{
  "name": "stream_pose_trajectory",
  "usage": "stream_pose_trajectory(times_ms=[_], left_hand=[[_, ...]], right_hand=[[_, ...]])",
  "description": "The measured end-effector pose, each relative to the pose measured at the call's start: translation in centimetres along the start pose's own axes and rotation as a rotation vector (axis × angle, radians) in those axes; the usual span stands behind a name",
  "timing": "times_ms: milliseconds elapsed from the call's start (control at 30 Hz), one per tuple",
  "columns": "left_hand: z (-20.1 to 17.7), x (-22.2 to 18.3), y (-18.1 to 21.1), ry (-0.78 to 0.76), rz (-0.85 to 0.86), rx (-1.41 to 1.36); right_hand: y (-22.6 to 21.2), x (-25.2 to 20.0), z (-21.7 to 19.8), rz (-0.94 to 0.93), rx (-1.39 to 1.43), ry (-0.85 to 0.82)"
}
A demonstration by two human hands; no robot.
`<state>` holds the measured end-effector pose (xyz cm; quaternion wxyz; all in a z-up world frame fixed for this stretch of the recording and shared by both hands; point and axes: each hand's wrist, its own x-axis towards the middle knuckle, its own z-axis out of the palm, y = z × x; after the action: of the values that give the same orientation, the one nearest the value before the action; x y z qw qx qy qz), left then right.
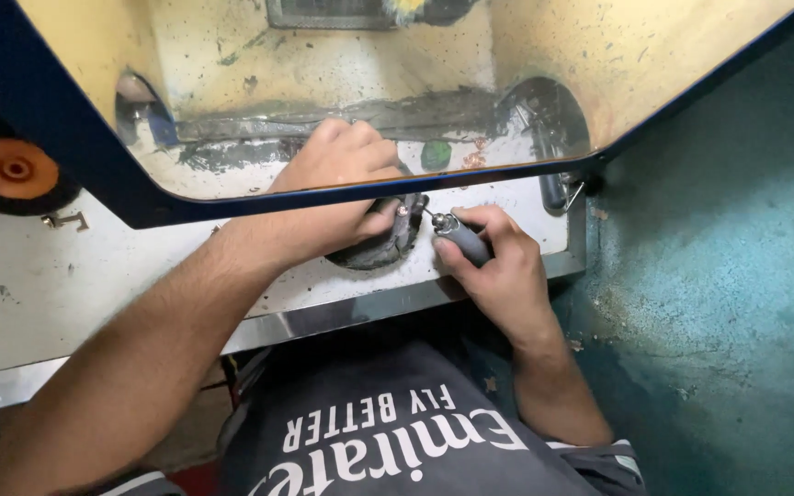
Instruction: Polishing small metal rings using a handheld rotary tool at a workbench.
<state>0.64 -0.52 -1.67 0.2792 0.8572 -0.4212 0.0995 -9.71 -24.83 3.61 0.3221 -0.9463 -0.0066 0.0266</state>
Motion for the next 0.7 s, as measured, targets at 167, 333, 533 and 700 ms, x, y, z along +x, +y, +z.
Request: stream_pose_trajectory(times_ms=[167,333,533,700], left_hand=[[0.0,-0.1,0.2,0.014,0.006,0.022],[0.3,-0.3,0.1,0.031,0.001,0.055],[0.0,-0.2,0.0,0.047,0.023,0.016],[-0.3,-0.1,-0.1,0.008,0.021,0.01]], right_hand=[[-1.1,-0.3,1.1,-0.054,-0.16,0.01],[-1.3,-0.1,1.2,-0.101,-0.273,0.003],[-1.9,0.2,0.9,-0.246,-0.223,0.041],[-1.8,0.2,0.3,-0.311,-0.216,0.036]])
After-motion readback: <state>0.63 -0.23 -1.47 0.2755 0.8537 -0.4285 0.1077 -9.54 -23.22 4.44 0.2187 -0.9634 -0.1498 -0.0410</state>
